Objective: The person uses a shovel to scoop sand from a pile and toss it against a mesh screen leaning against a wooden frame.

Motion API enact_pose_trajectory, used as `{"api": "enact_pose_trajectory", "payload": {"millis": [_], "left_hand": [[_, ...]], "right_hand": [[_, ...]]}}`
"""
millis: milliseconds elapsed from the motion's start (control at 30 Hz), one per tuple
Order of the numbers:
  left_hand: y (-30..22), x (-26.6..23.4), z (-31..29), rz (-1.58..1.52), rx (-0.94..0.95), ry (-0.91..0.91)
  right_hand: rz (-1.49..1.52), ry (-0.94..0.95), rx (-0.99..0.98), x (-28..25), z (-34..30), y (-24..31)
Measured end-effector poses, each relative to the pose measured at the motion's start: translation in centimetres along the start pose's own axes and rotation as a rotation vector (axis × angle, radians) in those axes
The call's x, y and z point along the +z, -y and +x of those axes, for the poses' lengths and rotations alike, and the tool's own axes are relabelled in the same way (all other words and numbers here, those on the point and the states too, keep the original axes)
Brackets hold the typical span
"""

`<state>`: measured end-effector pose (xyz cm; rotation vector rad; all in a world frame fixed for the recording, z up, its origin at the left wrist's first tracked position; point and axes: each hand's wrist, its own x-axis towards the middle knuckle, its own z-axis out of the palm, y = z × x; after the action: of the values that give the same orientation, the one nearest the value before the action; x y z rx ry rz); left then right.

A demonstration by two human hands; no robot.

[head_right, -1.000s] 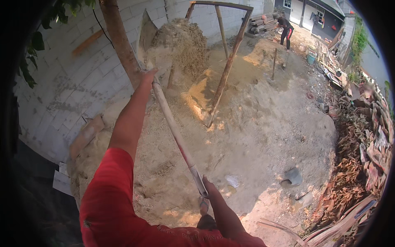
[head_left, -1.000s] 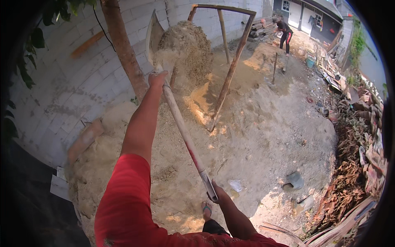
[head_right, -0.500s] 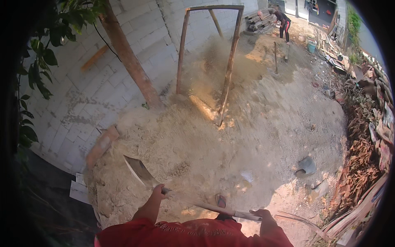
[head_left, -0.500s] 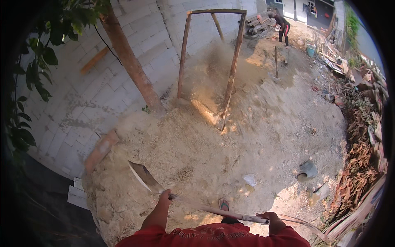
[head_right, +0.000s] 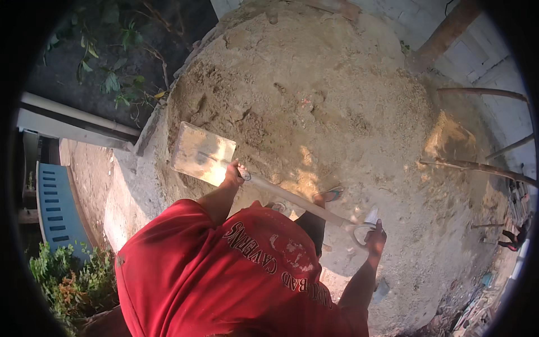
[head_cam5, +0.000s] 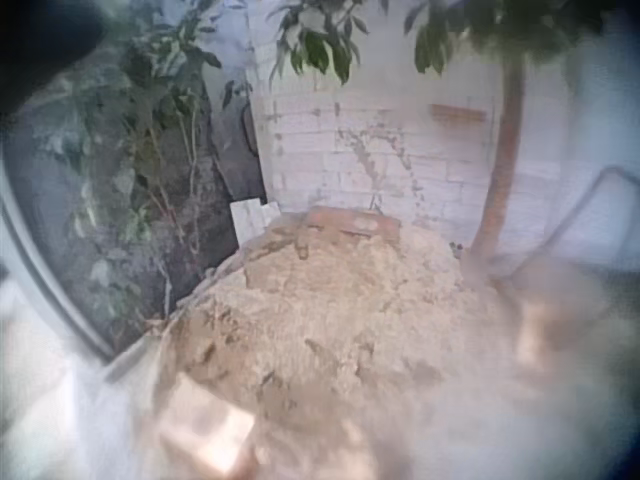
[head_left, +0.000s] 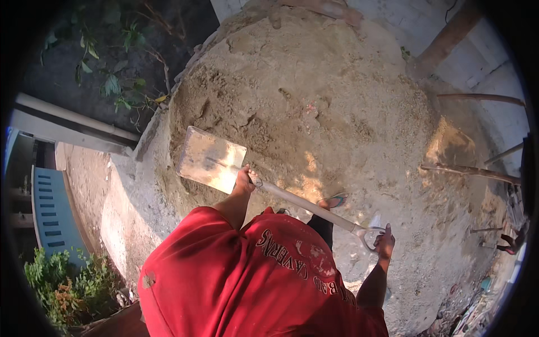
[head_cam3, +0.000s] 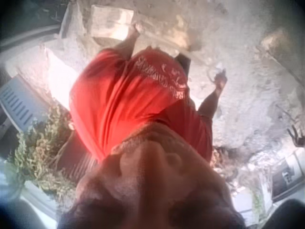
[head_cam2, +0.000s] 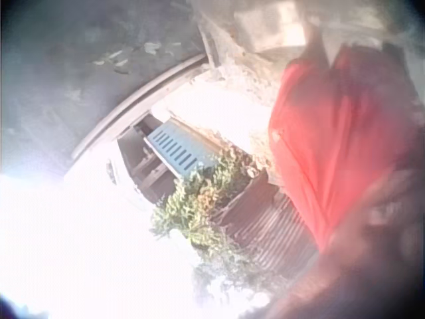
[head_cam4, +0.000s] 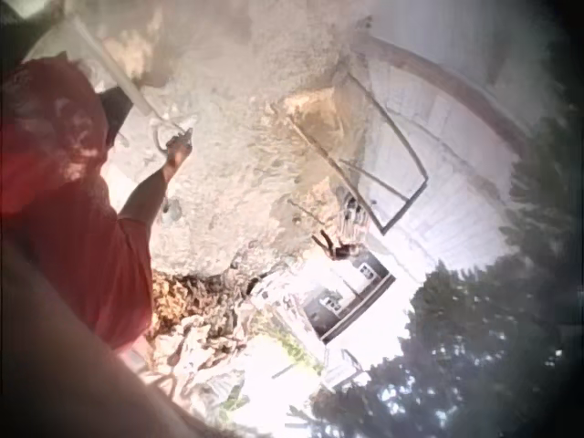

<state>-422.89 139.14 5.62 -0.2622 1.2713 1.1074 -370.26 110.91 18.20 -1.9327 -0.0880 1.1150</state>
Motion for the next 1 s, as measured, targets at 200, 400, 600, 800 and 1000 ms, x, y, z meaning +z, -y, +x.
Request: {"api": "enact_pose_trajectory", "payload": {"millis": [200,400,600,800,1000], "left_hand": [[-8.8,-23.1,-5.0,-0.325,0.14,-0.173],[-10.6,-37.7,-9.5,-0.48,0.208,-0.208],[-11.0,-41.7,-10.9,-0.387,0.209,-0.242],[-14.8,-44.6,-11.2,-0.114,0.239,-0.255],[-9.1,-34.7,0.0,0.458,0.111,0.007]], "right_hand": [[-0.057,0.247,0.249,11.0,-7.0,-3.5],[-0.255,0.392,0.027,19.2,-11.6,-2.9],[-0.251,0.37,0.047,18.0,-13.3,-8.2],[0.065,0.321,0.192,13.0,-18.0,-26.6],[0.308,-0.181,0.578,8.2,-25.0,-50.2]]}}
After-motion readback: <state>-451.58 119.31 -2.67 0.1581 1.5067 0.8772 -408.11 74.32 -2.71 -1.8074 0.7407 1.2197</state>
